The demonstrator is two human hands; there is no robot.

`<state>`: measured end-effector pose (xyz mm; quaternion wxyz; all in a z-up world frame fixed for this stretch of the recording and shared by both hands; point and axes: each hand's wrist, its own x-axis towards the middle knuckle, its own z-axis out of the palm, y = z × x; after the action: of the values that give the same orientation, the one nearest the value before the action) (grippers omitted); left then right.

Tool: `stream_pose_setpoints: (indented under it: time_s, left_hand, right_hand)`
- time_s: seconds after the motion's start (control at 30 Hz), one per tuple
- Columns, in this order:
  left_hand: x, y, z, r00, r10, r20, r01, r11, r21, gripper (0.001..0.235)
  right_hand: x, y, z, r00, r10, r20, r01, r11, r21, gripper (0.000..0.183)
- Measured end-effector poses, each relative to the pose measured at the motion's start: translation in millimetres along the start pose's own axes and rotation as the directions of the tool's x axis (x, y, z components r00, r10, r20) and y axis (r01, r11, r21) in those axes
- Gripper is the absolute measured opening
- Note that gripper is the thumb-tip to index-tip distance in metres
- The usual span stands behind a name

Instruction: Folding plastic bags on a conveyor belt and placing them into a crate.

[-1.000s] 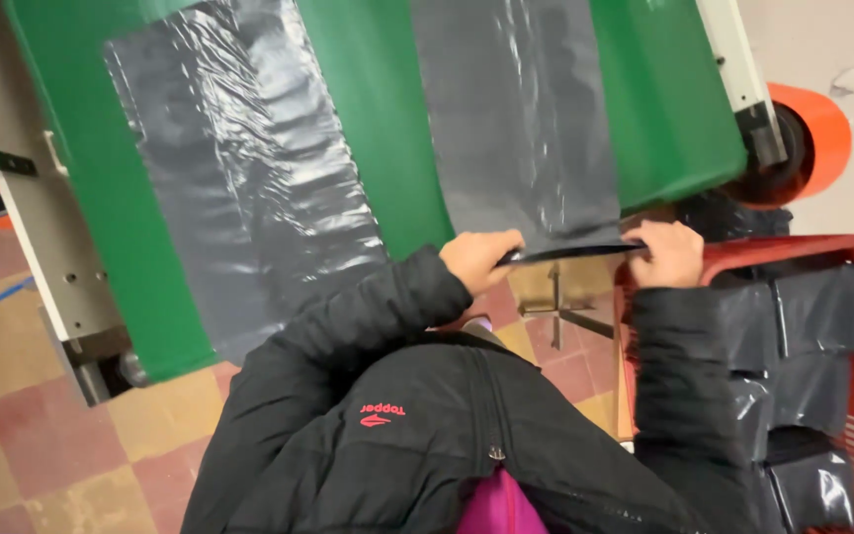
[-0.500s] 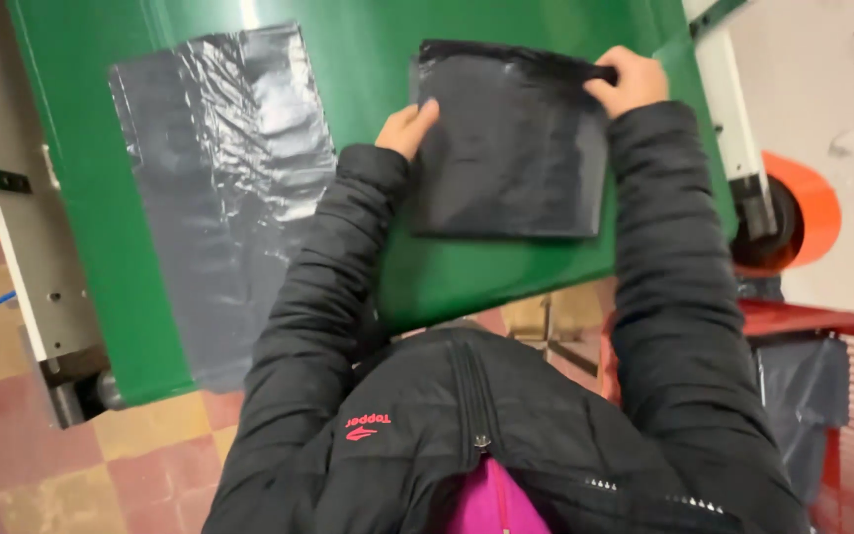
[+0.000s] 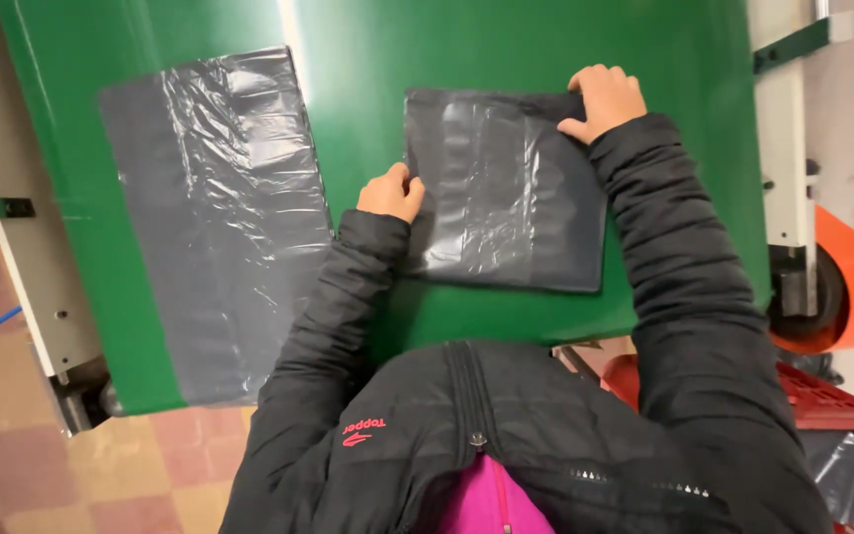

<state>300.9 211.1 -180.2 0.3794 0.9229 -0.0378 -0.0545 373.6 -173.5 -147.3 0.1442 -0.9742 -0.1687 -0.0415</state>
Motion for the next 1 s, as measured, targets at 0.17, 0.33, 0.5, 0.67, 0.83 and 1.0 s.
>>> stream_pose_setpoints:
  time_s: [0.17,0.33,0.5,0.67,0.83,1.0]
  left_hand:
    - [-6,64,-23,0.965,0.250,-0.075,-0.191,0.874,0.447,0.020]
    - [-5,105,19,0.584,0.809,0.067,-0.808,0.587,-0.047,0.044]
    - [7,9,119,0.900,0.390,0.197,-0.051,0.541,-0.839,0.062]
    - [-20,-29,47,0.805,0.139,0.576,0.593,-0.211,-0.777,0.101]
    - [-41,-74,46,0.890,0.160,0.428,0.434,-0.006,-0.901,0.101]
    - [-104,-7,-26,0.911,0.387,-0.145,-0.413,0.847,-0.335,0.061]
  right_hand:
    - [27,5,9,0.949,0.180,0.257,-0.168,0.983,-0.068,0.048]
    - [25,13,19,0.909,0.220,0.354,-0.208,0.975,-0.072,0.048]
    - [-51,-73,-21,0.996,0.085,-0.015,-0.086,0.989,-0.118,0.022]
    - [-151,-165,-47,0.926,-0.057,-0.373,0.004,0.990,-0.142,0.019]
    - [-212,-187,-7,0.938,0.001,-0.348,-0.046,0.991,-0.123,0.022]
    - [-222,-187,3,0.944,-0.010,-0.329,-0.054,0.981,-0.186,0.024]
